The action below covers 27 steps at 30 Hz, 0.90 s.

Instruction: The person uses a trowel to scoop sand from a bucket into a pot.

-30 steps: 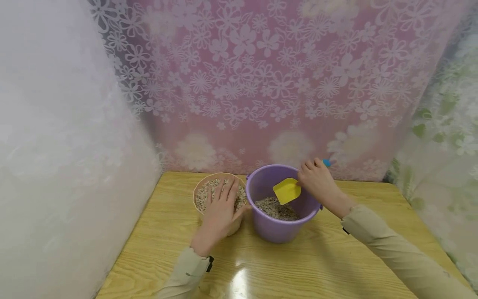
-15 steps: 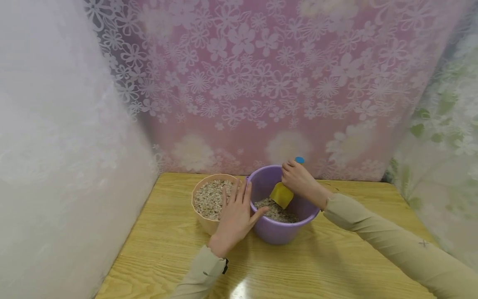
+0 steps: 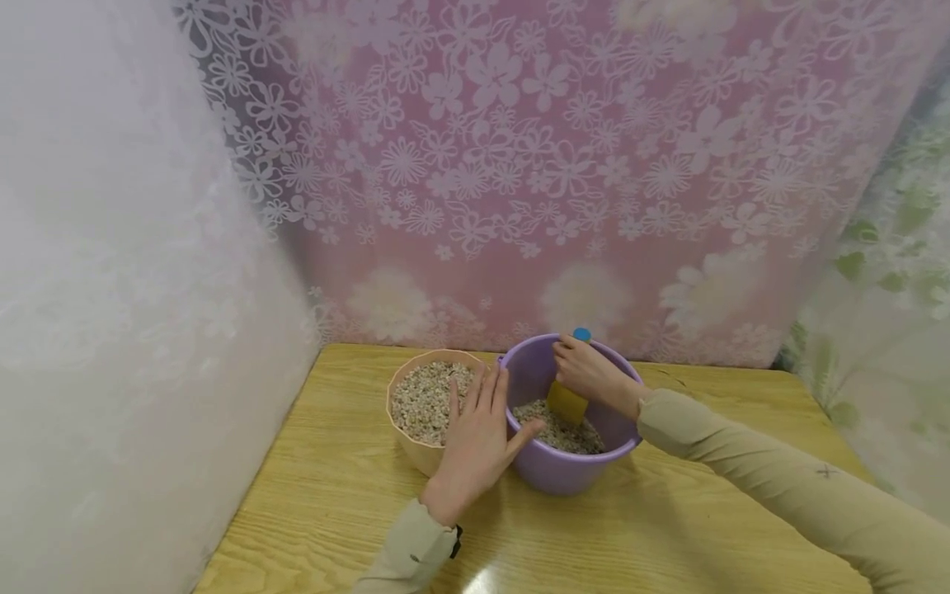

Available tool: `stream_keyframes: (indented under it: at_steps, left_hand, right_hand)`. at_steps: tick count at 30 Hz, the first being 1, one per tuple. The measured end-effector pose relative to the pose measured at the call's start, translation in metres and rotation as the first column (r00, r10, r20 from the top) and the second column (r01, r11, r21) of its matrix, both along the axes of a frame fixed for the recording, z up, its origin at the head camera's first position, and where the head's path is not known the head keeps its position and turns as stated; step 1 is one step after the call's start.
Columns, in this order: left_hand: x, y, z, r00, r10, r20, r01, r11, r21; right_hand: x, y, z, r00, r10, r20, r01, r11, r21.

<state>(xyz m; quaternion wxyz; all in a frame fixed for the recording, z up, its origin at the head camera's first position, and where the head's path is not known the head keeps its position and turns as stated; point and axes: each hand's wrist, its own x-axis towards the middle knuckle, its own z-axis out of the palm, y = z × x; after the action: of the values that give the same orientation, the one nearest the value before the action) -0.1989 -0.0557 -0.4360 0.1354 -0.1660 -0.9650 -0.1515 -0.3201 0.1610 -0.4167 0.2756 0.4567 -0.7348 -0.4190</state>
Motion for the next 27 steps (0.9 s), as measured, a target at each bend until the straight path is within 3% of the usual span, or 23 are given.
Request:
stream_keyframes:
  at_steps: [7,16,21,27]
  left_hand:
    - [0.000,0.003,-0.005,0.999,0.004,-0.041,-0.004,1.000,0.003]
    - [-0.003,0.002,-0.007,0.998,0.012,-0.063,-0.012,1.000,-0.013]
    - [-0.003,0.002,-0.007,0.999,0.013,-0.040,-0.013,1.000,-0.011]
    - [-0.003,0.001,-0.008,0.999,0.011,-0.050,-0.012,1.000,-0.004]
  right_hand:
    - [0.000,0.009,-0.011,0.997,0.020,0.077,-0.012,0.995,-0.099]
    - [0.008,0.013,-0.012,0.972,0.004,0.233,0.051,0.972,-0.228]
    - [0.020,0.015,-0.008,0.942,0.009,0.337,0.097,0.951,-0.295]
    - [0.028,0.021,-0.010,0.918,0.078,0.388,0.086,0.918,-0.388]
